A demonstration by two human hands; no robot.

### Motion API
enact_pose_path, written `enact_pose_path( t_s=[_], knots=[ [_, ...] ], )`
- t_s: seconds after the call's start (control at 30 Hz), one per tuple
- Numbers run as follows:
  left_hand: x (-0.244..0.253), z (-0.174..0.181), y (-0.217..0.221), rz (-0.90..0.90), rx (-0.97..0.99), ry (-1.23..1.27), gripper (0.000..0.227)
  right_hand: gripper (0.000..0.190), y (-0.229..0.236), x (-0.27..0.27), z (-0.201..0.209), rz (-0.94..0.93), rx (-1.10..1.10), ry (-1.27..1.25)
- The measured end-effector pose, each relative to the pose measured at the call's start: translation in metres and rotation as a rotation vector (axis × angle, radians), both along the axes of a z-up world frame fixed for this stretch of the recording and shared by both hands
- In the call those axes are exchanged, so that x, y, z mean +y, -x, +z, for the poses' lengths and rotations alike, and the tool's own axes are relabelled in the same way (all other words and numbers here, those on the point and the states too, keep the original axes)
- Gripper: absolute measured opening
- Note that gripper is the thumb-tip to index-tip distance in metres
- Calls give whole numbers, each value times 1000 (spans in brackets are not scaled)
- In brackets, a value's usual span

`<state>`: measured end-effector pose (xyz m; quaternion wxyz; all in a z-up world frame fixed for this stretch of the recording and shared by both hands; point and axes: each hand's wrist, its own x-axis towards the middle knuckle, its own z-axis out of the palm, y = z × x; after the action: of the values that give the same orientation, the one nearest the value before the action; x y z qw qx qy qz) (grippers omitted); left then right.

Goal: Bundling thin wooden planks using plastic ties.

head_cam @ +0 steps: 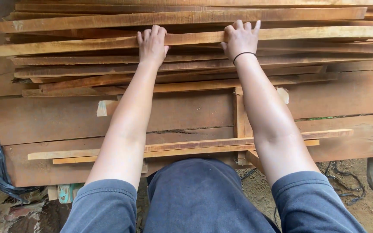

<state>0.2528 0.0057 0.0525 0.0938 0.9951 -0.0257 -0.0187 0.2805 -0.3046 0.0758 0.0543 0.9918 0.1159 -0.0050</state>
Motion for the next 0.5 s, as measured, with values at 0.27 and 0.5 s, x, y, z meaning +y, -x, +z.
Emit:
enact_pose_path(
  t_s=[0.27,0.5],
  knots=[
    [20,88,77,-133,-136,70,42,52,39,-13,77,377,86,87],
    [27,166,152,-270,-230,-80,46,52,112,-23,139,472,24,-40]
  ],
)
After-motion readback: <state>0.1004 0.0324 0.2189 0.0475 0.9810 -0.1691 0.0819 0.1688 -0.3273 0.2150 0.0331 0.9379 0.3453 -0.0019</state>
